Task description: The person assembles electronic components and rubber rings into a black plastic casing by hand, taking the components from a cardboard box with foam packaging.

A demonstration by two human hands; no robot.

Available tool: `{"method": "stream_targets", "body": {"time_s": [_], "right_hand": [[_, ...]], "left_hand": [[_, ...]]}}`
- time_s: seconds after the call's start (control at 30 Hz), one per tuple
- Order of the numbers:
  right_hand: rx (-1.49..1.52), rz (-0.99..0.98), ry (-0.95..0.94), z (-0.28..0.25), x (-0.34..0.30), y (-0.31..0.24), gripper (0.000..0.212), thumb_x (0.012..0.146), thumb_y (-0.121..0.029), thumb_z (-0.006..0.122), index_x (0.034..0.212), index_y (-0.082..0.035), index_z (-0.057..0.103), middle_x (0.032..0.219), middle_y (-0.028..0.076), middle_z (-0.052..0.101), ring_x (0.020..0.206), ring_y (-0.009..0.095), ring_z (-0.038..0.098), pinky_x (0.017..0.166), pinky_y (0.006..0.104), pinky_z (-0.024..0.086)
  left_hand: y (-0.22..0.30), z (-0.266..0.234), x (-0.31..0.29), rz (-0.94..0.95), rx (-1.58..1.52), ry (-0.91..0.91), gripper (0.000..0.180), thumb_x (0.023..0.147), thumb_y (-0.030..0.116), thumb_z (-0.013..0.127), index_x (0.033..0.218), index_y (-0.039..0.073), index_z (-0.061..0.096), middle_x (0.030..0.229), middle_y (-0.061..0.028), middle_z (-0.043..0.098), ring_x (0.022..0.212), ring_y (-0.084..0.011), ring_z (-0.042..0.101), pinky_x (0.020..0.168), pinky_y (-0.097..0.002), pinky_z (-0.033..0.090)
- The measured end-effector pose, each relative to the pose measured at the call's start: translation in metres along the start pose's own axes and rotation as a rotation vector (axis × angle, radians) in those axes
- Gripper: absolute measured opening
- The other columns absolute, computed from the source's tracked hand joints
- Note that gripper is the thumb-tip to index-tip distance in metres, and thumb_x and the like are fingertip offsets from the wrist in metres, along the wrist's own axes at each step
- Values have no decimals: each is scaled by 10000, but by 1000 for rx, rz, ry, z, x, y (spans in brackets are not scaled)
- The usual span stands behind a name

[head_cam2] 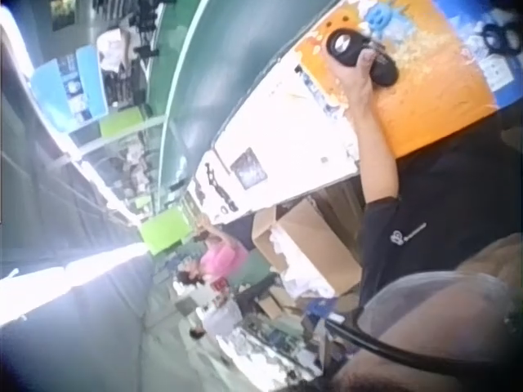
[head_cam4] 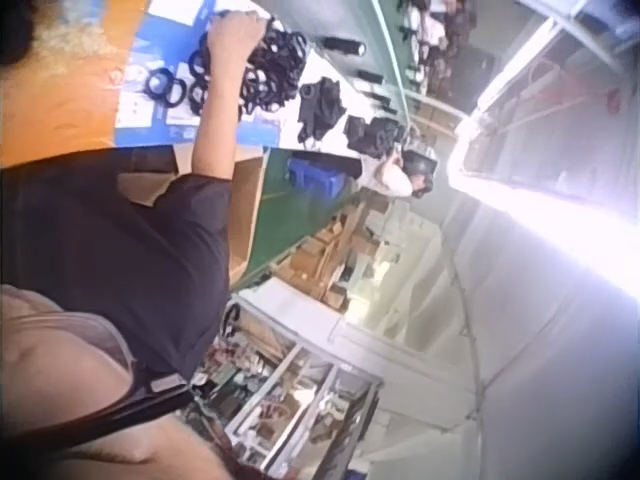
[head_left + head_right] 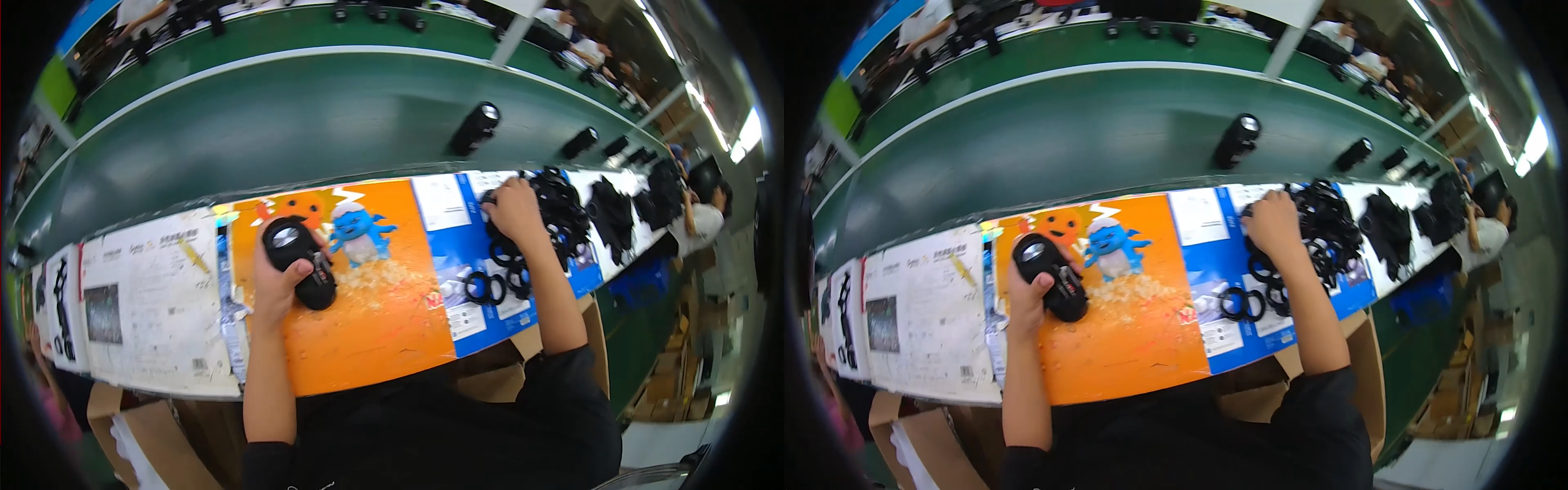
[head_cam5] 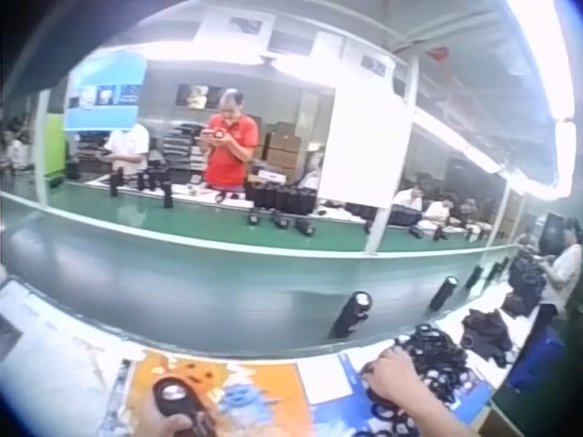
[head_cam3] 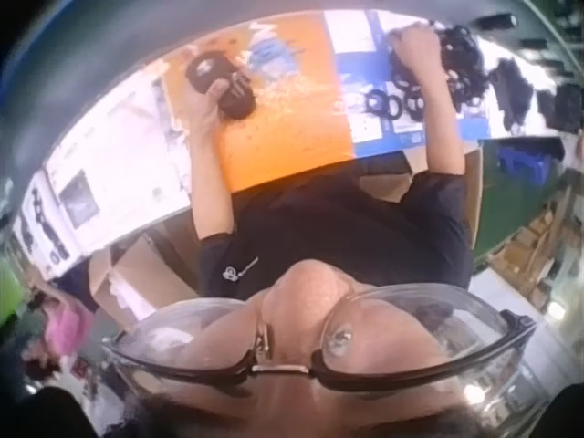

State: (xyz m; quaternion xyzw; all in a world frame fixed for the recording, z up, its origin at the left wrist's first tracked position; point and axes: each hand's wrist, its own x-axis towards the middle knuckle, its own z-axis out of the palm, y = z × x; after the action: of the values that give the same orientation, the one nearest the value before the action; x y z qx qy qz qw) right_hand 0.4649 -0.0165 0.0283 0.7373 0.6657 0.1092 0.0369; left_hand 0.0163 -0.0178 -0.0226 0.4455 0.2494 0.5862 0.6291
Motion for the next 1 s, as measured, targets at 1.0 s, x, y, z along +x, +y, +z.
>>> {"method": "stream_targets", "body": {"time_s": [1.0], "right_hand": [[1514, -725, -689, -107, 58, -202, 195, 1018, -102, 805, 1169, 21, 810, 1377, 172, 771, 1221, 204, 716, 1109, 391, 565]], "left_hand": [[13, 5, -2, -157, 252, -86, 732, 808, 309, 1001, 1378, 33, 635, 1121, -47, 736, 962, -133, 729, 834, -298, 603]]}}
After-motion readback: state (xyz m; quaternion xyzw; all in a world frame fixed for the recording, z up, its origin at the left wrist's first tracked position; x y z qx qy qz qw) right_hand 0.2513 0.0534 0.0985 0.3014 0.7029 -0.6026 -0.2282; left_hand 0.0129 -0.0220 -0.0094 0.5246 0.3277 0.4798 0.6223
